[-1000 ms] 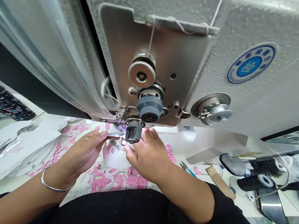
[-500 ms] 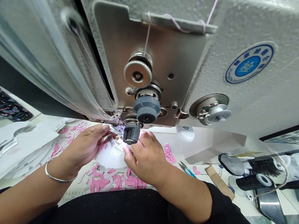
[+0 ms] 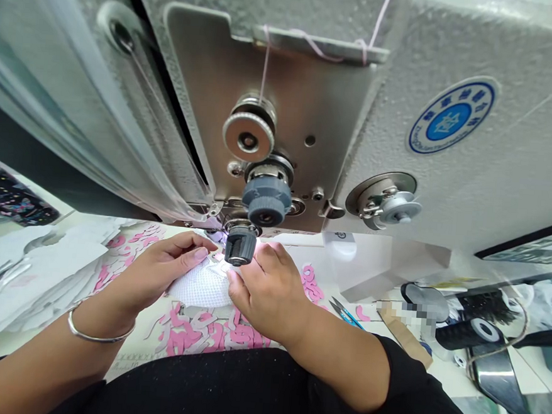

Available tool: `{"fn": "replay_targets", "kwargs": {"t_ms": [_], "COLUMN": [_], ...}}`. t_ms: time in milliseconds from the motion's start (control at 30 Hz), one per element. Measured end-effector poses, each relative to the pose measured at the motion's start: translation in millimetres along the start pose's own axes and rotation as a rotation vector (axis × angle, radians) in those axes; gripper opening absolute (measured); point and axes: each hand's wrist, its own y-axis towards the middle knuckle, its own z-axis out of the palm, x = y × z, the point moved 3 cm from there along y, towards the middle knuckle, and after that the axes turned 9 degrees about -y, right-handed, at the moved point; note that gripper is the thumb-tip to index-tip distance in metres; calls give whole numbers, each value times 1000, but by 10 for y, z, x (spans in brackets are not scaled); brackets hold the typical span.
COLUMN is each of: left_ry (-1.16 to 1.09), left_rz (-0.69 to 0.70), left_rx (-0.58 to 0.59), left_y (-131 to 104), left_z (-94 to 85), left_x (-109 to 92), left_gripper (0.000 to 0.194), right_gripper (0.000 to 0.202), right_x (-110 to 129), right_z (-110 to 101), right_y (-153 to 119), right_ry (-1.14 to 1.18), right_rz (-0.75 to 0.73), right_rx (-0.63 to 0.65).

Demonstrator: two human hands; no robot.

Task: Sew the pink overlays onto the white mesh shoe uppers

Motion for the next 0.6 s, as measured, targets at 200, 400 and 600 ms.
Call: {"fn": "replay_targets", "kwargs": {"t_ms": [200, 400, 600], "left_ry": [214, 275, 353], "left_rz": [188, 207, -14], "left_rx": [58, 49, 7], "left_y": [-70, -114, -203], "left_z": [-76, -76, -40], "left_x": [-177, -266, -287], "left_gripper": [23, 19, 21], "right_gripper": [28, 28, 29], "right_x": [-15, -58, -593], "right_z": [-33, -90, -149], "right_y": [22, 99, 145], "right_ry": [-37, 33, 87], "right_rz": [5, -16, 282], "right_rx": [32, 120, 312]}}
